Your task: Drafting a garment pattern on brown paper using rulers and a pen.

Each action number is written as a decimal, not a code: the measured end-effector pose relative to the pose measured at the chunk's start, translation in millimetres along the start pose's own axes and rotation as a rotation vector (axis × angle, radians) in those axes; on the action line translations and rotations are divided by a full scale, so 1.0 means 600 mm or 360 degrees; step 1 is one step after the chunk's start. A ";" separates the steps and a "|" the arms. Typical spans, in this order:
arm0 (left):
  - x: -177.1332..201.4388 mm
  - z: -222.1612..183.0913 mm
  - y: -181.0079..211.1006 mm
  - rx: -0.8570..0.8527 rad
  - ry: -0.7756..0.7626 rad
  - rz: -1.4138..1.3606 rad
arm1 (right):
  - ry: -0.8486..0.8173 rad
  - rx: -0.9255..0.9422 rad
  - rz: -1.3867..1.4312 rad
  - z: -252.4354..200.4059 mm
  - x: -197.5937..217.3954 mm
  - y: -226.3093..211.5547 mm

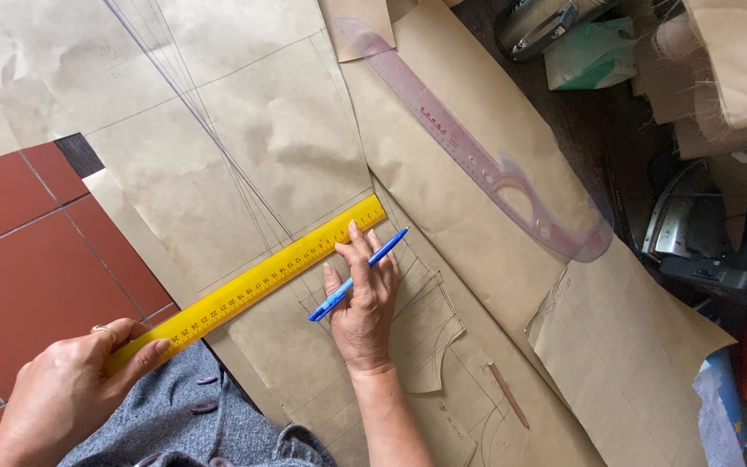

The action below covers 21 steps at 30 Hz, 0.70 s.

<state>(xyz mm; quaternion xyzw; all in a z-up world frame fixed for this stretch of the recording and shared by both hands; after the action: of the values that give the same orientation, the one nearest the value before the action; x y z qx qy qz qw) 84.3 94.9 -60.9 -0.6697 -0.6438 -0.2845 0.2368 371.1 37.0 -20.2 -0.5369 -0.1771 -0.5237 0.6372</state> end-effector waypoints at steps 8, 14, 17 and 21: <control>0.006 -0.003 0.004 -0.0045 0.0005 -0.0141 | 0.0059 0.0005 -0.0013 0.001 -0.001 -0.001; 0.002 0.003 0.010 -0.0244 0.0065 -0.0284 | 0.0111 0.0066 -0.0052 -0.004 -0.004 -0.003; 0.006 0.005 0.022 -0.0348 0.0079 -0.0474 | 0.0109 0.0061 -0.0048 -0.007 -0.011 0.006; 0.014 0.007 0.046 -0.0454 0.0093 -0.0623 | 0.0066 -0.0014 -0.0023 -0.009 -0.014 0.007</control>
<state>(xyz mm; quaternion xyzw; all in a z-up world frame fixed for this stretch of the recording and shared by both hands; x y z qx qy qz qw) 112.3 102.3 -56.7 -0.5504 -0.7074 -0.4323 0.0987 369.8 35.7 -31.1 -0.5274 -0.1656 -0.5401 0.6346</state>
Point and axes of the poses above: each hand's wrist, its own z-axis towards the middle knuckle, its own x-axis out of the back of the hand, y = z × x, the point moved 6 cm from there along z, towards the middle knuckle, and after that the axes turned 3 degrees about -z, right-handed, at the moved point
